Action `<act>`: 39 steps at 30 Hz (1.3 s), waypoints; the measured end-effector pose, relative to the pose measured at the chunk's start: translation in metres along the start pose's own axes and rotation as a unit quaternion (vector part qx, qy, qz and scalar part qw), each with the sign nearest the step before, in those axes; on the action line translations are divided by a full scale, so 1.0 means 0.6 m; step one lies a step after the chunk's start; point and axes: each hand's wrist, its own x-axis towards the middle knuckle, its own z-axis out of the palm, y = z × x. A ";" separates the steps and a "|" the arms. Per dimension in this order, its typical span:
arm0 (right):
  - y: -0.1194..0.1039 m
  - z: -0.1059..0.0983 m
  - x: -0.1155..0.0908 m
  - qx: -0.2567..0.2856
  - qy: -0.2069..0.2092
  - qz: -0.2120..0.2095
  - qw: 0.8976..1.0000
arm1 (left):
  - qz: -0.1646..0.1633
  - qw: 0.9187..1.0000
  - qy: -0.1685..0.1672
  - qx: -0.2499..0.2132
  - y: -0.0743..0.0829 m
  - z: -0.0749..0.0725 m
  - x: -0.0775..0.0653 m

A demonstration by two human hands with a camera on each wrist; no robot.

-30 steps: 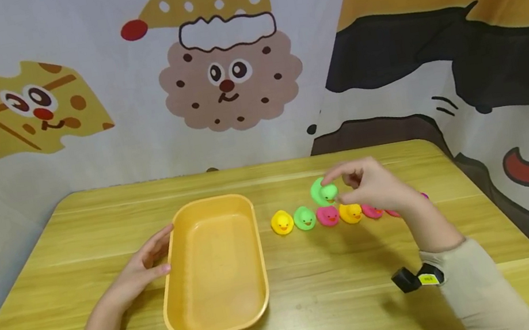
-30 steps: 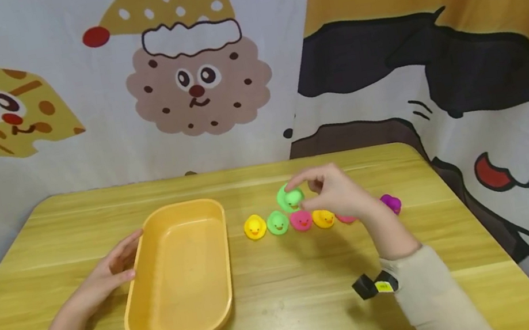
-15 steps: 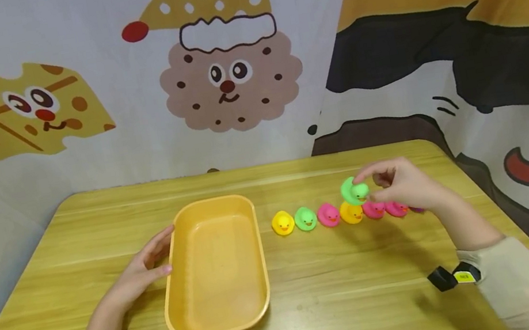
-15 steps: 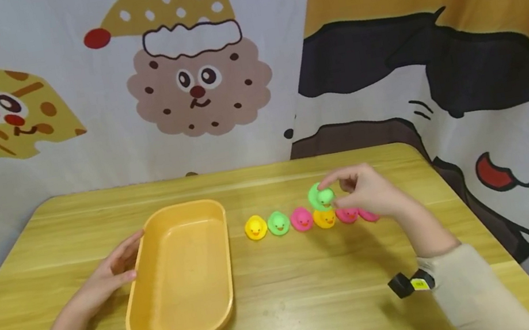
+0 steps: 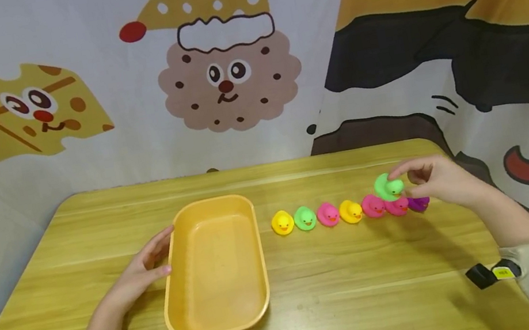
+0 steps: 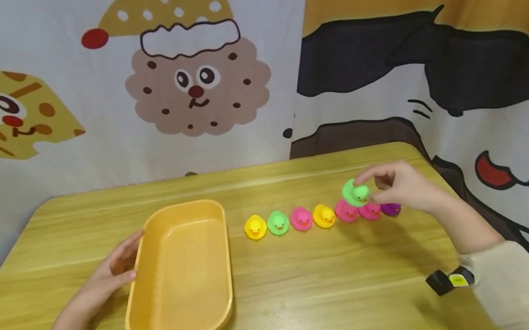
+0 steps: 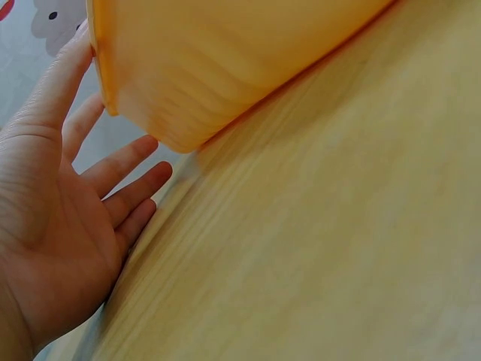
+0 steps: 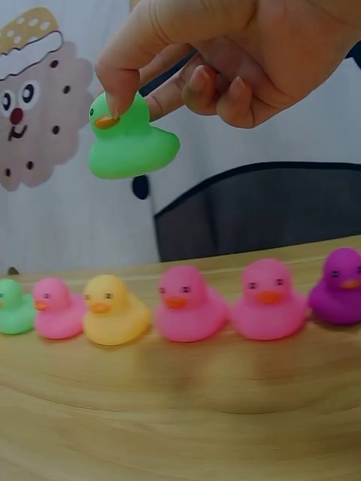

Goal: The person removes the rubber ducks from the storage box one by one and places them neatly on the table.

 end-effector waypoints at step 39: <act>0.137 -0.117 -0.055 -0.126 -0.011 0.155 0.980 | 0.002 1.000 0.003 0.007 -0.004 0.000 -0.002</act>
